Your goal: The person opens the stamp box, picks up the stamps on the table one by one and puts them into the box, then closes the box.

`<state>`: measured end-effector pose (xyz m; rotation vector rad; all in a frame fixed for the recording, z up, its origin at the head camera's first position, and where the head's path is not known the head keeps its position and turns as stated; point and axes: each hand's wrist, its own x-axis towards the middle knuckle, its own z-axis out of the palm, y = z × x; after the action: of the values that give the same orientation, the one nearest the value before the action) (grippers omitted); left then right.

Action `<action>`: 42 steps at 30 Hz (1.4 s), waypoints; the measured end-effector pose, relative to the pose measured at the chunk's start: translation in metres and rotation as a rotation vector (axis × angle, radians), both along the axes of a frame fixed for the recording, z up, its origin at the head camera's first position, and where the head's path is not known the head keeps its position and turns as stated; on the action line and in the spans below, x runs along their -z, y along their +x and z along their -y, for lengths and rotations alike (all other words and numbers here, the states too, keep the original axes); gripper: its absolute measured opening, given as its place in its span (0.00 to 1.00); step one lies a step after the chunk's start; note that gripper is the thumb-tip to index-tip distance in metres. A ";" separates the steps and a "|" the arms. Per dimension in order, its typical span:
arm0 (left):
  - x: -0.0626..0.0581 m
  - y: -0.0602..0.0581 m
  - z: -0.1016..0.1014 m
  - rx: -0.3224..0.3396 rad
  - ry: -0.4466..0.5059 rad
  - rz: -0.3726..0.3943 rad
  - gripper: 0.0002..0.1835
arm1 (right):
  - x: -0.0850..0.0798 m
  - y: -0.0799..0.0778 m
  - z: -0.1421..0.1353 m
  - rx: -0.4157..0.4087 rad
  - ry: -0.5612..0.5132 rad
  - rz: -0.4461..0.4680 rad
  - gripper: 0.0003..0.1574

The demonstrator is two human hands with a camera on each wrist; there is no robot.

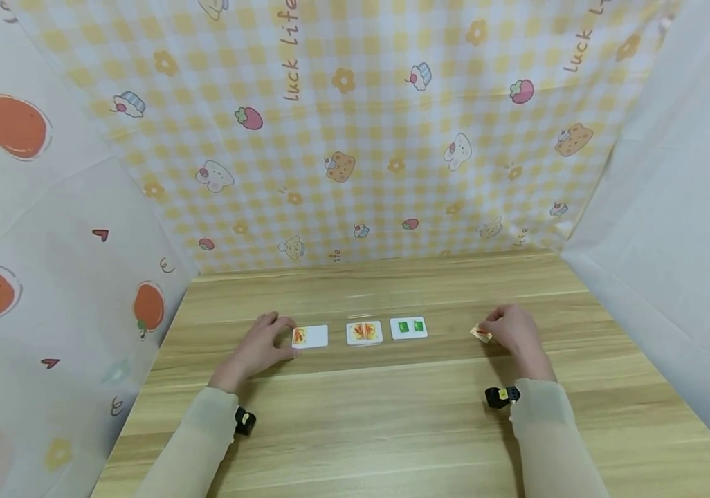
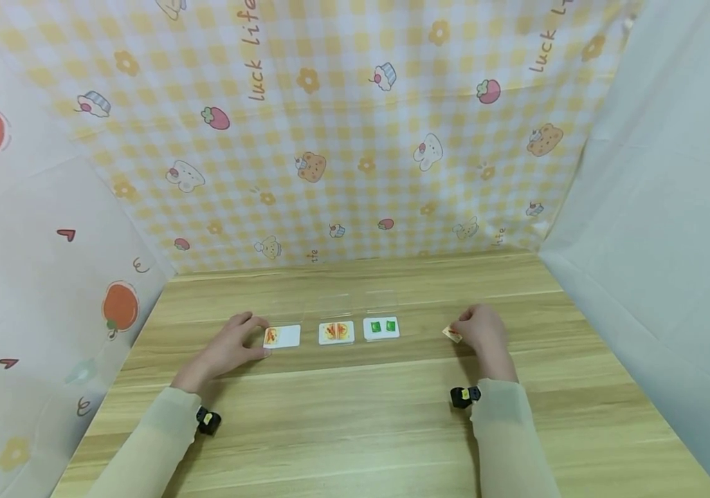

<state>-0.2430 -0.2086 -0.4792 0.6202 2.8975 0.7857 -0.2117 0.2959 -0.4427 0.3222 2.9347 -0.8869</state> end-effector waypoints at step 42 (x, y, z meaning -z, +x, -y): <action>-0.003 0.004 0.000 -0.013 0.007 0.015 0.29 | 0.015 0.003 -0.010 -0.024 -0.001 -0.010 0.18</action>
<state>-0.2390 -0.2090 -0.4764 0.5939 2.8891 0.7985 -0.2090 0.3063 -0.4575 0.2820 2.9404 -0.8895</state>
